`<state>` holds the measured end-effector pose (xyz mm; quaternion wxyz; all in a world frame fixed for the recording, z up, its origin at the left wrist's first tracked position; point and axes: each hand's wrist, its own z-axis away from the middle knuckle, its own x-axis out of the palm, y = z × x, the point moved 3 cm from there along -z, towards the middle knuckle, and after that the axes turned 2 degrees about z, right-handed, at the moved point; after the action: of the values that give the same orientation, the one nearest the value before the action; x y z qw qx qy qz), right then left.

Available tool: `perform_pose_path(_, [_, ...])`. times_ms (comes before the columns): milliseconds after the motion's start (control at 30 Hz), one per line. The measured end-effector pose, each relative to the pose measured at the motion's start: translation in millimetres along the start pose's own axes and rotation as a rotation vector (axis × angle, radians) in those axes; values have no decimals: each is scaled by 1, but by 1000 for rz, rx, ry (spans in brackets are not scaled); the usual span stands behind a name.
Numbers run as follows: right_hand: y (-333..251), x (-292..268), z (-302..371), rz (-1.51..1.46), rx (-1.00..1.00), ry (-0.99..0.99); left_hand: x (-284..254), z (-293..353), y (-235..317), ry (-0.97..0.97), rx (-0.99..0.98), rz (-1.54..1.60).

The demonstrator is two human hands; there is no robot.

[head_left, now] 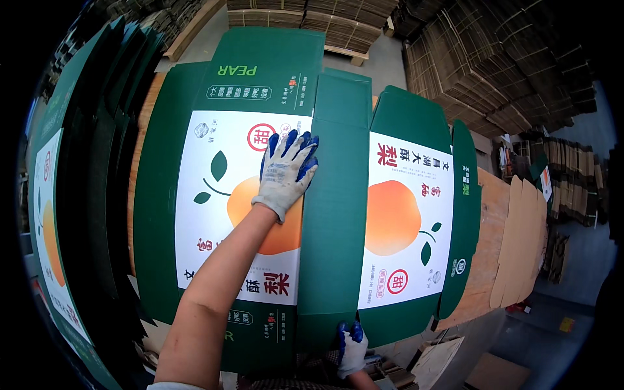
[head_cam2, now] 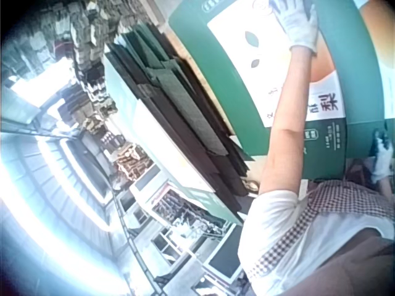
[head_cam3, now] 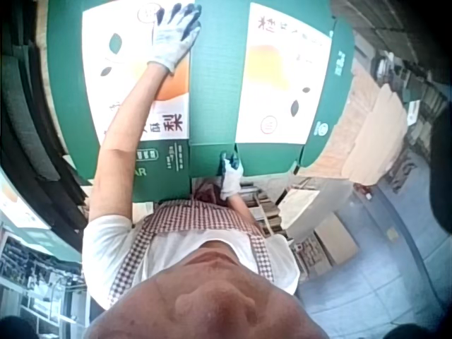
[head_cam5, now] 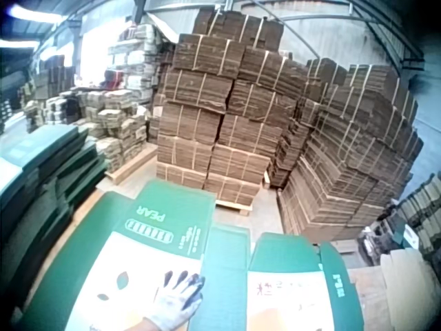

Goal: The person applies glue to a flat cardboard sheet using a brush, then places a printed green cardboard panel on top and presses it down. The person repeats this process with additional panels, aligning and securing them to form a box structure.

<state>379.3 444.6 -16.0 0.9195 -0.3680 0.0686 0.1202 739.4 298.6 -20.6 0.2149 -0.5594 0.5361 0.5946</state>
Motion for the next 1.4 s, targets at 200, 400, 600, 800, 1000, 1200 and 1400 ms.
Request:
perform_pose_path(200, [-2, 0, 0, 2, 12, 0, 0, 0, 2, -96, -30, -74])
perform_pose_path(400, [6, -7, -6, 49, 38, 19, 0, -1, 6, -169, -57, -74])
perform_pose_path(600, [-5, -2, -4, 65, 23, 2, 0, 0, 5, -191, -82, -75])
perform_pose_path(800, [-6, -3, -2, 58, 24, -4, -2, -1, 6, -189, -79, -95])
perform_pose_path(1000, [-11, 0, -2, 109, 61, 12, -3, -2, 7, -199, -81, -90])
perform_pose_path(1200, [-3, -4, -6, 81, -12, -20, -3, -2, 9, -109, -45, -74])
perform_pose_path(1400, [-26, 8, -1, 230, -91, -61, 9, 1, 3, -7, 57, -92])
